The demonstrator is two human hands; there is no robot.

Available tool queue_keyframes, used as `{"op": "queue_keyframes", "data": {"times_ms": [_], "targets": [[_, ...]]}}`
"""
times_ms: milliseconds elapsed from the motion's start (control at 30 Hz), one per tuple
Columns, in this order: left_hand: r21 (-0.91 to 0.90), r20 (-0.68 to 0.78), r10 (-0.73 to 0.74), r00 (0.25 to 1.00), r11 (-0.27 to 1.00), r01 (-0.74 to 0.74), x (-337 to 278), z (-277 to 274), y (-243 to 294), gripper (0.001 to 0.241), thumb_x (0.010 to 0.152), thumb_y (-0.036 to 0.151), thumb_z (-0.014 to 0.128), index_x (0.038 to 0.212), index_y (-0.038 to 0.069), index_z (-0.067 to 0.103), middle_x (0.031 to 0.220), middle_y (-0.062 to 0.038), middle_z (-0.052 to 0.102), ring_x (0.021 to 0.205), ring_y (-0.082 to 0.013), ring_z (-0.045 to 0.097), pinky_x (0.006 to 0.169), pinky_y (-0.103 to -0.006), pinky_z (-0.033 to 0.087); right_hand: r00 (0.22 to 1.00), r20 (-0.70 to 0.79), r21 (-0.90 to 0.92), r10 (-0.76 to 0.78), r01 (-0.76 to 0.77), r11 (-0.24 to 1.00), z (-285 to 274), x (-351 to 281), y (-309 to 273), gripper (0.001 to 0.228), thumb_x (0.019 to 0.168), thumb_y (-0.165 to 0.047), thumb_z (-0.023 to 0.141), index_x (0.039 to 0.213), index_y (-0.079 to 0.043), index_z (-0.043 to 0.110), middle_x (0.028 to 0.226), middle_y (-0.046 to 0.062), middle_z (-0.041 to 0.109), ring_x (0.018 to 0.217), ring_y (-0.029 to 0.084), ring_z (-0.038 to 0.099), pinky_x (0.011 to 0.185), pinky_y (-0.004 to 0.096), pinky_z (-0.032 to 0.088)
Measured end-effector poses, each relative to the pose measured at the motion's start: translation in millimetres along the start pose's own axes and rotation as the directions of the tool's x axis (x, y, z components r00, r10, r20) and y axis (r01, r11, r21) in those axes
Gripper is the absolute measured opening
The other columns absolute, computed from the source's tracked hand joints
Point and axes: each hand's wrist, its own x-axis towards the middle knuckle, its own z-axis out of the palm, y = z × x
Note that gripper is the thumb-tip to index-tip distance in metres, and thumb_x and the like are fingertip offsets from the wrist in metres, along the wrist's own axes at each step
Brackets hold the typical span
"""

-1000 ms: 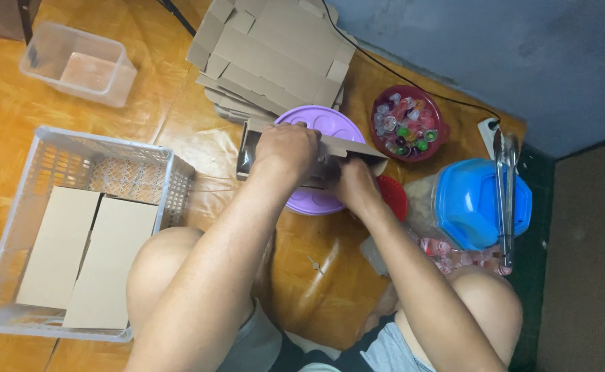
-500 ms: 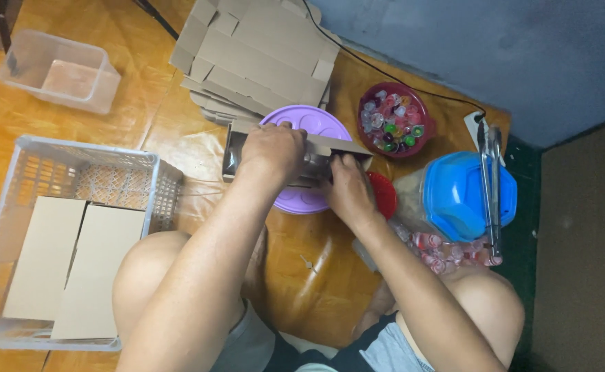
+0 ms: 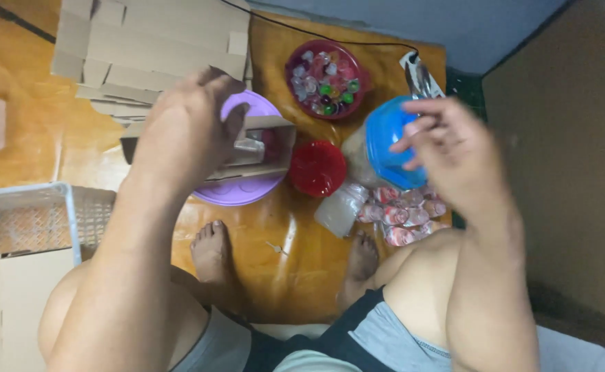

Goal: Packing snacks into plastic bags using tongs and then placing the bags into cardboard boxes.

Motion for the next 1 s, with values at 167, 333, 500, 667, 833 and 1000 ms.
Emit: {"op": "queue_keyframes", "data": {"times_ms": [167,333,500,667,833,1000], "targets": [[-0.226,-0.144,-0.021,0.989,0.974,-0.012,6.6,-19.4,31.5,0.012,0.103,-0.001,0.072,0.112,-0.004,0.079,0.077,-0.015,0.071,0.053,-0.0242,0.062,0.053,-0.0387,0.050,0.871,-0.489,-0.007,0.050,-0.061,0.998,-63.6,-49.9,11.6,0.013,0.119,-0.012,0.060,0.110,-0.003,0.057,0.074,-0.002,0.047,0.054,0.004,0.035,0.047,0.017,0.031],[-0.290,-0.136,0.029,0.990,0.955,-0.067,8.0,-14.8,60.5,0.009,0.111,-0.008,0.078,0.117,-0.013,0.081,0.069,-0.011,0.064,0.047,-0.0148,0.048,0.041,-0.0300,0.038,0.869,-0.483,0.111,0.107,-0.060,0.992,-45.3,-116.1,105.9,0.039,0.099,0.000,0.057,0.137,-0.003,0.056,0.102,0.003,0.060,0.084,0.009,0.057,0.079,0.022,0.050],[-0.307,-0.044,-0.013,0.999,0.952,-0.001,1.9,-1.6,73.0,0.023,0.132,-0.006,0.078,0.112,-0.016,0.079,0.071,-0.017,0.065,0.046,-0.0158,0.048,0.037,-0.0272,0.031,0.942,-0.239,0.087,0.236,-0.221,0.971,11.3,-189.8,210.8,0.034,0.103,-0.020,0.052,0.131,-0.004,0.062,0.131,0.010,0.066,0.116,0.022,0.064,0.104,0.035,0.047],[-0.472,0.151,-0.201,0.968,0.846,0.250,-10.1,14.2,80.2,0.029,0.138,0.008,0.058,0.125,-0.014,0.070,0.083,-0.017,0.060,0.065,-0.0196,0.057,0.057,-0.0281,0.047,0.846,-0.357,0.036,0.396,-0.412,0.911,74.7,-245.2,314.5,0.027,0.097,-0.024,0.058,0.115,-0.005,0.065,0.109,0.010,0.068,0.096,0.023,0.065,0.089,0.036,0.050],[-0.525,0.225,-0.201,0.953,0.799,0.293,-21.2,36.6,63.0,0.027,0.139,0.011,0.052,0.131,-0.013,0.060,0.084,-0.015,0.054,0.072,-0.0197,0.054,0.062,-0.0284,0.045,0.723,-0.452,0.011,0.522,-0.581,0.814,123.2,-280.5,379.7,0.023,0.091,-0.027,0.063,0.099,-0.006,0.067,0.088,0.009,0.070,0.077,0.024,0.066,0.073,0.037,0.053],[-0.475,0.254,-0.181,0.950,0.833,0.285,-20.5,39.0,67.9,0.026,0.135,0.009,0.056,0.129,-0.015,0.061,0.090,-0.020,0.060,0.077,-0.0238,0.060,0.074,-0.0323,0.054,0.671,-0.532,-0.168,0.517,-0.682,0.712,130.0,-262.3,406.8,0.023,0.093,-0.029,0.061,0.098,-0.007,0.064,0.085,0.011,0.074,0.074,0.034,0.070,0.069,0.044,0.055]]}}
